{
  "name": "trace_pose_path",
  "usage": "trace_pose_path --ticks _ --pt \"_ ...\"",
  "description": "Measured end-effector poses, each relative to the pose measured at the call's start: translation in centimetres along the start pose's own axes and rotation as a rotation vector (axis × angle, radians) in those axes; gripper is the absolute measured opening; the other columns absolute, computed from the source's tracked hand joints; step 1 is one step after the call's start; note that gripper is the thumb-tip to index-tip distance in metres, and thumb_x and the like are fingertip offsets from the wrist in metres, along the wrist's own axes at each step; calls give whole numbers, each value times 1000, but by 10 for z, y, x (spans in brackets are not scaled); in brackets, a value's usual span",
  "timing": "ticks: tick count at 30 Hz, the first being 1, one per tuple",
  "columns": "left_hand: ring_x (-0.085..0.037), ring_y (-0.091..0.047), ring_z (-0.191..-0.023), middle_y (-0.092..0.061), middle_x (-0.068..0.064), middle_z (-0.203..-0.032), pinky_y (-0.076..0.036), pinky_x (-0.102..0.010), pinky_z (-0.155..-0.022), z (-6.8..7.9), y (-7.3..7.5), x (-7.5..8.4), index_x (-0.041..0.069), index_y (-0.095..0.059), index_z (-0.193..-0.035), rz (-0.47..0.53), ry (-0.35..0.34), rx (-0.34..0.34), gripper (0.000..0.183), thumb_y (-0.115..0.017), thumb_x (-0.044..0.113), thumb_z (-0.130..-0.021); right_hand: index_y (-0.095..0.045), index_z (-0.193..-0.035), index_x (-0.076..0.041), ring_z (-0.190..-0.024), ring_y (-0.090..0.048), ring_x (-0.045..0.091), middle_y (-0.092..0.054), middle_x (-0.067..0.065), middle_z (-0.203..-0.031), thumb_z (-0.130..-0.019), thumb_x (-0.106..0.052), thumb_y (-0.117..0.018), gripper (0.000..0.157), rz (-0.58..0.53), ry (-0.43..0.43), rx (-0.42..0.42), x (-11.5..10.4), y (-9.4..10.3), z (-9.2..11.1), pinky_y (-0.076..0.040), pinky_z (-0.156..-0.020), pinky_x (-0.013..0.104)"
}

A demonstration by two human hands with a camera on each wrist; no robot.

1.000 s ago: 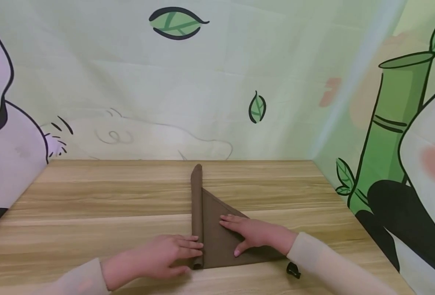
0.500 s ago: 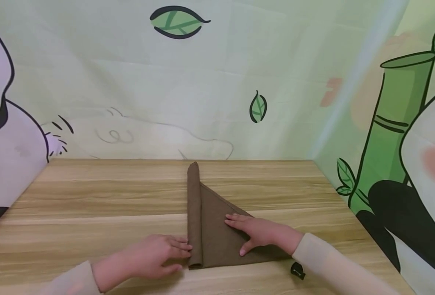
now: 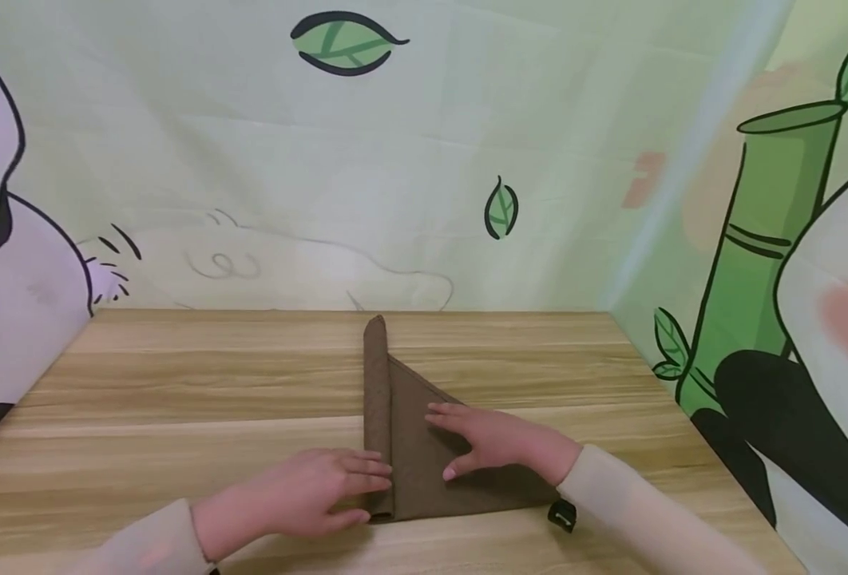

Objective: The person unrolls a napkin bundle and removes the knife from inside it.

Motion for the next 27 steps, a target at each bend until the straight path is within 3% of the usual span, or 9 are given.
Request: trace_pose_path --ticks 8,14,27 --pt "-20 -61 -135 -67 2 -141 -53 -34 -110 -12 -9 5 16 -67 -135 -54 -60 -63 40 -60 37 -102 -35 -158 -3 -157 -29 35 -29 17 -169 -89 -42 -79 91 50 11 -44 -6 -12 -21 -30 -128 47" --pt "-18 -58 -138 -65 3 -144 -51 -33 -112 -14 -17 2 17 -66 -137 -44 -31 -116 43 -60 40 -102 -30 -161 -6 -160 -23 34 -24 13 -171 -89 -41 -78 93 57 -35 -107 -5 -20 -24 -26 -130 46" --pt "-21 -59 -138 -64 2 -145 -53 -36 -111 -10 -16 2 19 -65 -138 4 -38 -93 42 -64 37 -100 -33 -159 -4 -158 -26 38 -27 17 -170 -88 -38 -79 92 38 -12 -79 2 -21 -12 -28 -129 49"
Point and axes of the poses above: each hand's wrist, its own z-axis away from the middle knuckle, its own y-axis out of the back of the hand, x = y × z, the point moved 4 cm from there along -z, towards the middle knuckle
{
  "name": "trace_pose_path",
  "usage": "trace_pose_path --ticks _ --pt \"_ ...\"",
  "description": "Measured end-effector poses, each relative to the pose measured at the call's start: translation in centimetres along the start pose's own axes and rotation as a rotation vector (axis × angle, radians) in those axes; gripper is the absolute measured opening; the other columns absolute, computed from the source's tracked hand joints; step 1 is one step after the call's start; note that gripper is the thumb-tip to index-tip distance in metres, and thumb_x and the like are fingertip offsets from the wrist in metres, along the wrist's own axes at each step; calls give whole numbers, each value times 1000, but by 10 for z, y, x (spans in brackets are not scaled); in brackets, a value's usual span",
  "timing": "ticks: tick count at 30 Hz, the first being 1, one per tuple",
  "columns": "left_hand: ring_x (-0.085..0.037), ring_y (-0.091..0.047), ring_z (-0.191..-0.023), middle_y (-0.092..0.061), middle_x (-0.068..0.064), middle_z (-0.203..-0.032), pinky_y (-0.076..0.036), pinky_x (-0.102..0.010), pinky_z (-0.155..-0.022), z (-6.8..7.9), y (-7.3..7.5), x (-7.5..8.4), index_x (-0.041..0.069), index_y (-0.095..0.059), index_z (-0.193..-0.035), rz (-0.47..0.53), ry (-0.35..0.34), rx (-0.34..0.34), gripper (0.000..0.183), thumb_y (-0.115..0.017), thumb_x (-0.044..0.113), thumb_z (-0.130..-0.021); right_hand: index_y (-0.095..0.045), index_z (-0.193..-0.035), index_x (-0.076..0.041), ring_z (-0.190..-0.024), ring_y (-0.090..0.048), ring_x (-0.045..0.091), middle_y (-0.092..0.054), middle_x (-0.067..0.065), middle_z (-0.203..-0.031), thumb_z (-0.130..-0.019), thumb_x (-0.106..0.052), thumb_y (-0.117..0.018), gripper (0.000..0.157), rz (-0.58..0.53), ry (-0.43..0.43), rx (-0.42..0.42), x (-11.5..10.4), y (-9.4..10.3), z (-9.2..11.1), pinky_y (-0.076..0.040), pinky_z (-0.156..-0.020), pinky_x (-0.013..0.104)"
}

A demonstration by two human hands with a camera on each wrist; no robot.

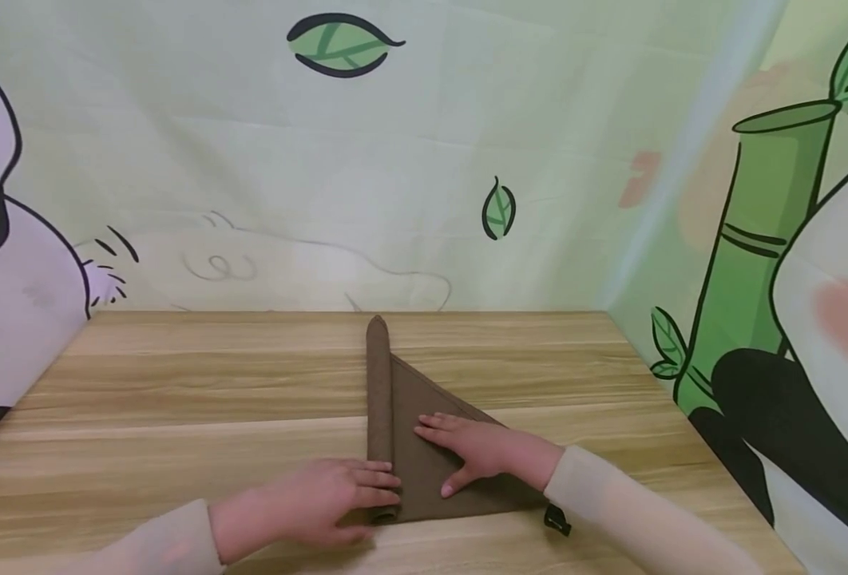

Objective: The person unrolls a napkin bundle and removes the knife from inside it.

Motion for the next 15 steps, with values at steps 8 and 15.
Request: trace_pose_path --ticks 8,15 --pt "-22 -61 -135 -63 0 -146 -55 -36 -107 6 0 2 18 -63 -140 -64 -41 62 46 -66 37 -99 -34 -158 -2 -156 -30 41 -29 20 -168 -87 -38 -80 93 3 19 35 8 -1 12 -32 -126 51" --pt "-23 -63 -133 -64 -3 -145 -55 -36 -106 8 2 3 16 -63 -140 -87 -44 87 48 -67 38 -98 -35 -158 -2 -155 -30 42 -31 21 -167 -87 -38 -80 92 -10 20 51 14 -1 20 -32 -126 52"
Point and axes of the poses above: each hand's wrist, its own z-axis away from the middle knuckle, its own y-axis out of the back of the hand, x = y × z, the point moved 4 cm from there along -z, towards the middle knuckle
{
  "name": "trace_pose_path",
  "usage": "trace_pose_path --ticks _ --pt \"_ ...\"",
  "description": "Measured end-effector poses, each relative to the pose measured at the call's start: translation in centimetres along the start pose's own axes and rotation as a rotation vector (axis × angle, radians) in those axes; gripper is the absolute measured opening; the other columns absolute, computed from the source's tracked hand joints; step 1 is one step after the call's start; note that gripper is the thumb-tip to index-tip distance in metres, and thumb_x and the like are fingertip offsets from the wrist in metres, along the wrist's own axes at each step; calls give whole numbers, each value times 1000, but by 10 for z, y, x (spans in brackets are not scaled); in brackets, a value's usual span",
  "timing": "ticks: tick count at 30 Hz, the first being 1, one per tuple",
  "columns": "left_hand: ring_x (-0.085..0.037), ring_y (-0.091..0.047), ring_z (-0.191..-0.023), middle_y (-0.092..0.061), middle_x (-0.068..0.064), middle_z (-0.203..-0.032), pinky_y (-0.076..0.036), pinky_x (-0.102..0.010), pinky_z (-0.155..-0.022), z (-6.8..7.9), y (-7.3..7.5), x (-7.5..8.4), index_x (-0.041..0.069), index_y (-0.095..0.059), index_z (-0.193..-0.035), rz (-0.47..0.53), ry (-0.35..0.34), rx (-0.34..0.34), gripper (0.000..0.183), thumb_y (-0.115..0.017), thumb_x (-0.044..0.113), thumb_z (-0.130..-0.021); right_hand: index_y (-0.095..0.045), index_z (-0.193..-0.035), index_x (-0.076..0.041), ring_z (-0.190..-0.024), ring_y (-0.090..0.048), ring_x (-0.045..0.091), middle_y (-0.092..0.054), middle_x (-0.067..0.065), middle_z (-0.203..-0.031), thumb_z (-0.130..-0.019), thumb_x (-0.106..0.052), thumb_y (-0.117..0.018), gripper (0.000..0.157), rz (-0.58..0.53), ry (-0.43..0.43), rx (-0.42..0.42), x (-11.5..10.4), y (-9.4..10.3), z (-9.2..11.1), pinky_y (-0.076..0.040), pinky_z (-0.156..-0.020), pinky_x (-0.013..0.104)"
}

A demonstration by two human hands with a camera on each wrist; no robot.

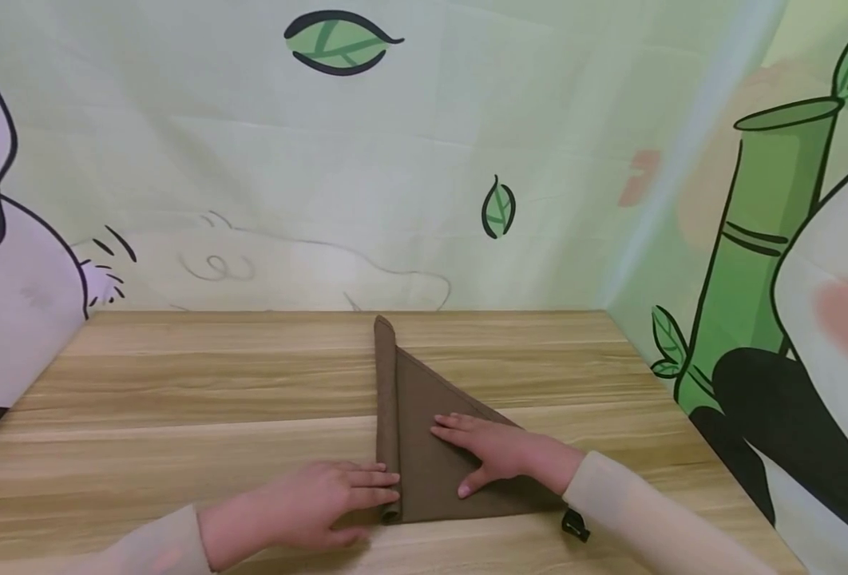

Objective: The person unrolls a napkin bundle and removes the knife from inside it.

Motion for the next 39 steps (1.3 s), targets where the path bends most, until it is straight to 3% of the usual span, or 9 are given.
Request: trace_pose_path --ticks 10,18,21,27,31,39 --pt "-23 -67 -127 -68 -3 -139 -57 -36 -103 9 -1 0 15 -64 -138 -40 -4 60 47 -68 37 -97 -35 -158 -2 -154 -31 44 -31 21 -167 -86 -38 -81 93 -7 -14 16 8 -2 9 -33 -125 55" --pt "-21 -66 -128 -69 -2 -139 -56 -36 -104 15 -3 -4 16 -66 -137 19 71 -33 43 -65 38 -99 -35 -158 -3 -154 -31 44 -31 21 -167 -85 -39 -81 94 9 -23 17 13 -2 12 -33 -125 54" --pt "-21 -67 -127 -69 -2 -138 -57 -37 -104 14 -2 -4 16 -67 -136 30 85 -37 43 -65 38 -99 -37 -157 -2 -154 -32 44 -32 21 -167 -85 -38 -82 92 11 -28 6 10 2 13 -34 -125 53" --pt "-26 -65 -129 -68 -4 -139 -56 -40 -105 5 6 -1 19 -66 -136 40 83 -6 42 -65 39 -99 -45 -154 -4 -151 -39 39 -39 22 -163 -88 -39 -80 82 29 -54 25 1 15 2 -38 -123 51" --pt "-23 -62 -133 -65 0 -143 -54 -38 -108 -5 4 2 21 -64 -139 6 61 -29 45 -63 43 -100 -41 -156 -5 -152 -37 39 -35 21 -165 -89 -42 -78 85 38 -41 50 -5 18 -8 -37 -123 52" --pt "-19 -58 -139 -63 4 -146 -52 -34 -111 -19 -9 5 21 -63 -140 9 23 -107 47 -59 47 -101 -32 -161 -9 -159 -22 37 -24 13 -171 -90 -45 -77 91 13 -83 -63 -10 3 -22 -26 -130 51"
Point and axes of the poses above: each hand's wrist, its own z-axis away from the middle knuckle, its own y-axis out of the back of the hand, x = y × z, the point moved 4 cm from there along -z, towards the middle knuckle
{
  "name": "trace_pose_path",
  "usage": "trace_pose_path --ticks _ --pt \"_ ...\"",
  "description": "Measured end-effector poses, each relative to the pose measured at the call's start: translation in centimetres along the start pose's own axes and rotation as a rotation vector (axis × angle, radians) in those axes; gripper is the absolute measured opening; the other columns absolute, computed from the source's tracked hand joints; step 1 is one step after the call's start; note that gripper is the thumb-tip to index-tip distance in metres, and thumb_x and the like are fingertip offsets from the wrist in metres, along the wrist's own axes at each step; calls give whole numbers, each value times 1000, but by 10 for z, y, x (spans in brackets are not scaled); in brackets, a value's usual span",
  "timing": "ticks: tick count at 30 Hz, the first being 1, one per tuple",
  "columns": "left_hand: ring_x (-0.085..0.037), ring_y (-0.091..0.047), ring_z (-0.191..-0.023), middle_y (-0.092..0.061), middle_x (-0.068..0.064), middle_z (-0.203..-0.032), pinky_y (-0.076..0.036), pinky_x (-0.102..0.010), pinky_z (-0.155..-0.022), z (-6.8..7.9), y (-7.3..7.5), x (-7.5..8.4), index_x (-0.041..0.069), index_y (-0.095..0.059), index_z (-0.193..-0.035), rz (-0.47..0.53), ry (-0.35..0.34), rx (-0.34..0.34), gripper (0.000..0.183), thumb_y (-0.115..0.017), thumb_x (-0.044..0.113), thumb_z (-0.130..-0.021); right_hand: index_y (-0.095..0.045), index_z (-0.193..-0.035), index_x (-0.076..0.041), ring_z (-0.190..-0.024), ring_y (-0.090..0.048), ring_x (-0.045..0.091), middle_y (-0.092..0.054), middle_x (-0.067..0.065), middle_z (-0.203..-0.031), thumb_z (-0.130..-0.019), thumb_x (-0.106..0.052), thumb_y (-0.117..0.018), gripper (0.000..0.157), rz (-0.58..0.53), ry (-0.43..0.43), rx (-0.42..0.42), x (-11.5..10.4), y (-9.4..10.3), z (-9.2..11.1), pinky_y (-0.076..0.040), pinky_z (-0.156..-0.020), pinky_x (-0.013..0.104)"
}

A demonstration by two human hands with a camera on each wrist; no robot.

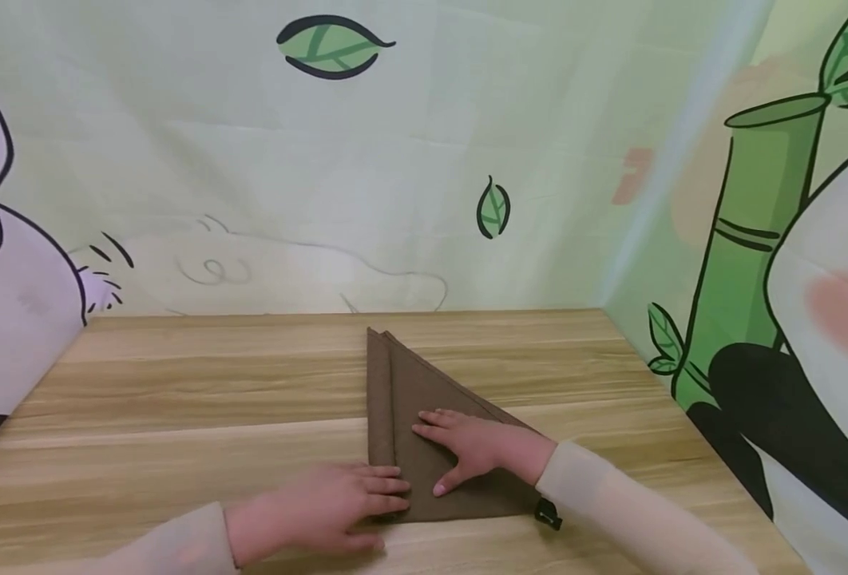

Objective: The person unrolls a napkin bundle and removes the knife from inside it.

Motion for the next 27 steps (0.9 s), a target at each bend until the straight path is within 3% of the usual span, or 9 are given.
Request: trace_pose_path --ticks 15,23,27 --pt "-20 -61 -135 -67 3 -141 -54 -35 -108 7 2 -3 21 -68 -134 18 4 49 42 -67 41 -97 -33 -160 -5 -157 -25 42 -27 19 -170 -90 -42 -77 90 29 54 43 1 -4 6 -28 -128 53" --pt "-21 -60 -136 -66 2 -143 -54 -36 -109 10 5 -6 21 -67 -135 67 37 42 42 -68 39 -97 -33 -160 -7 -158 -24 41 -25 17 -170 -88 -41 -78 91 -20 25 34 7 -3 11 -28 -128 54" --pt "-22 -60 -136 -65 1 -144 -53 -37 -109 12 8 -6 21 -66 -135 75 45 47 42 -68 38 -97 -33 -160 -8 -158 -24 41 -25 17 -170 -90 -45 -76 91 -53 56 49 17 -5 13 -28 -128 54"
Point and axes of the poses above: each hand's wrist, its own z-axis away from the middle knuckle, its own y-axis out of the back of the hand, x = y × z, the point moved 4 cm from there along -z, towards the middle knuckle
